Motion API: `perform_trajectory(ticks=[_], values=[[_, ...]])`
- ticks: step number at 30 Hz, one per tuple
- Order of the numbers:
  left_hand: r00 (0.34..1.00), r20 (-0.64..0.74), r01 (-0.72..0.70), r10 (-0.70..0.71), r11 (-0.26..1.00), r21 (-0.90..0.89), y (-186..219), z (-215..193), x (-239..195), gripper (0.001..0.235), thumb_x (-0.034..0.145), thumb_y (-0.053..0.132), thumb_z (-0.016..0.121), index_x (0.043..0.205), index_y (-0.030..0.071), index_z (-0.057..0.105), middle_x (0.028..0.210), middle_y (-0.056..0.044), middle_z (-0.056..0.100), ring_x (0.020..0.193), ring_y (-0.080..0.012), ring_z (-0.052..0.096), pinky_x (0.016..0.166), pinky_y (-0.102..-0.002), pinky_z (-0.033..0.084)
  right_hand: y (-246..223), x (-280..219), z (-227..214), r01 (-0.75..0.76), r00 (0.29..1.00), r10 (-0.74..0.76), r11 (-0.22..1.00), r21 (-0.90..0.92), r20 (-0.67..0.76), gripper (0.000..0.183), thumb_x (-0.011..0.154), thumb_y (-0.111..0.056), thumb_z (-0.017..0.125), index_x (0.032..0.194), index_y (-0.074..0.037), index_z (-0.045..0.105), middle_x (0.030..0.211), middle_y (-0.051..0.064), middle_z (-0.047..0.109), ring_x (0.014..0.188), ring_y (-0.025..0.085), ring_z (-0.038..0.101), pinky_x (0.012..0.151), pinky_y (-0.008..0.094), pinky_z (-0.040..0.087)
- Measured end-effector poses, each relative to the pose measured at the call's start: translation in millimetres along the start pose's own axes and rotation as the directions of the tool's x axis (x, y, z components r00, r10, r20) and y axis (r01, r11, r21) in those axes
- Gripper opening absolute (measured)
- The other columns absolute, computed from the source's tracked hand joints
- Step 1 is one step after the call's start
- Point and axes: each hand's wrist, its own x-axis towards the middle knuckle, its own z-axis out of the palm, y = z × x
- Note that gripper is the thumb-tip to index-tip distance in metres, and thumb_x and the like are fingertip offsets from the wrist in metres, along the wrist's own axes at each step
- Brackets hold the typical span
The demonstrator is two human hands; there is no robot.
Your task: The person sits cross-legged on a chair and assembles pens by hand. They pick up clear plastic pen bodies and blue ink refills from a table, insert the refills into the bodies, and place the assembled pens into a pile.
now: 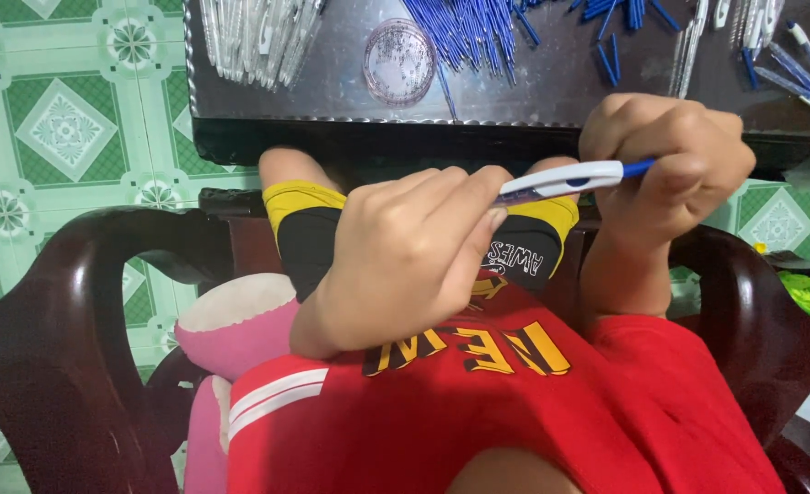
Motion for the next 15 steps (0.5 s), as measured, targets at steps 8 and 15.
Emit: perform_trajectory(ticks=[8, 15], values=[[1.000, -0.006, -0.006, 0.007, 0.991, 0.136, -3, 7, -1, 0.014, 0.102, 0.006, 0.065, 0.115, -0.002, 0.065, 0.082, -0.010, 0.060, 0.069, -0.0261, 0.056, 0.057, -0.039, 0.041, 15, -16, -3, 0.055, 0.996, -0.065, 0.986, -0.160, -0.060, 0.059, 0.114, -0.037, 0.044, 0.072, 0.003, 0.035, 0.054, 0.011, 0.022, 0.041, 0.024, 0.029, 0.043, 0.041, 0.021], [1.000, 0.024, -0.012, 0.008, 0.989, 0.150, -4, 4, -2, 0.018, 0.102, 0.008, 0.065, 0.116, -0.003, 0.068, 0.084, -0.010, 0.063, 0.070, -0.0260, 0.059, 0.056, -0.038, 0.043, 26, -19, 0, 0.163, 0.975, -0.204, 0.928, -0.335, -0.091, 0.070, 0.115, -0.040, 0.036, 0.059, 0.002, 0.032, 0.048, 0.014, 0.030, 0.040, 0.026, 0.028, 0.044, 0.040, 0.017]])
